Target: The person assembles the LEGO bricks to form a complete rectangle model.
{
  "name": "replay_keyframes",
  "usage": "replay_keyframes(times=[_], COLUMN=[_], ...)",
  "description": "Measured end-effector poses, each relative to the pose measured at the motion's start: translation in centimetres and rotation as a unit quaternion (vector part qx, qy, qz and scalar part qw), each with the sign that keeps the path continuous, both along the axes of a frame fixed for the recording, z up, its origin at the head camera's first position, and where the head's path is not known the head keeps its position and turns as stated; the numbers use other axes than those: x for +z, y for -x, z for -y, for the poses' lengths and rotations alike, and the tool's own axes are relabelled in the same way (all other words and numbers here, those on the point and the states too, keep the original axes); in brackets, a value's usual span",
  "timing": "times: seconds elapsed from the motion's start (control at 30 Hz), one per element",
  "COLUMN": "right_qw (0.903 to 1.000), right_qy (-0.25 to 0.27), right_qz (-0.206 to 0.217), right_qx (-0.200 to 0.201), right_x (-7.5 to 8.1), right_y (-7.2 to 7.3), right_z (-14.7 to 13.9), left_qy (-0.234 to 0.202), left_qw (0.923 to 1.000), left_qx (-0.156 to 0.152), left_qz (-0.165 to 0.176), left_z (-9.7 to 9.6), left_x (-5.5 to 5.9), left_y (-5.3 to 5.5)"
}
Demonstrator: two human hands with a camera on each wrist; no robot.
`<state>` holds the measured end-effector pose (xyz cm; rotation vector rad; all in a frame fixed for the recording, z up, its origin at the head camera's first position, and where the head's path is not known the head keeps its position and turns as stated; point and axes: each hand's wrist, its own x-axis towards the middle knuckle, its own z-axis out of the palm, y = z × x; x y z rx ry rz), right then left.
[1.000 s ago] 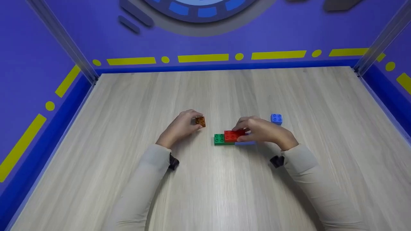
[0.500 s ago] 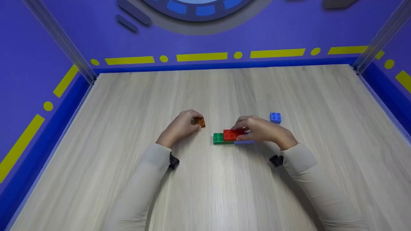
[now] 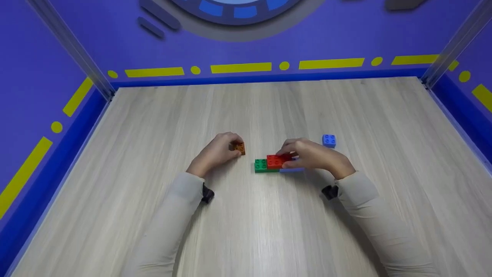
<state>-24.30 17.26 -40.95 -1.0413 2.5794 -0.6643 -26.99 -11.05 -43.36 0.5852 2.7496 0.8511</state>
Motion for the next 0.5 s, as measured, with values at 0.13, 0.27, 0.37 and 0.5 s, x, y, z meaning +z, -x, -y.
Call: replay_keyframes(times=[0.13,0.27,0.37,0.5], right_qw=[1.0000,0.9998,0.9998,0.9998], right_qy=[0.000,0.003,0.003,0.002], right_qz=[-0.008,-0.015,-0.016,-0.018], right_qx=[0.003,0.010,0.009,0.008], right_x=[-0.06,-0.02,0.01,-0.02], right_y=[-0.06,-0.12,-0.11,-0.08], right_z=[0.01,0.04,0.05,0.00], left_qy=[-0.013,-0.034,-0.045,-0.052], left_qw=[0.9999,0.9994,0.9989,0.9986], left_qx=[-0.002,-0.006,-0.009,-0.010], left_qz=[0.002,0.007,0.007,0.003], left_z=[0.11,0.16,0.12,-0.03], left_x=[-0.09,-0.13,-0.07,0.11], left_y=[0.02,-0.06,-0.18,-0.39])
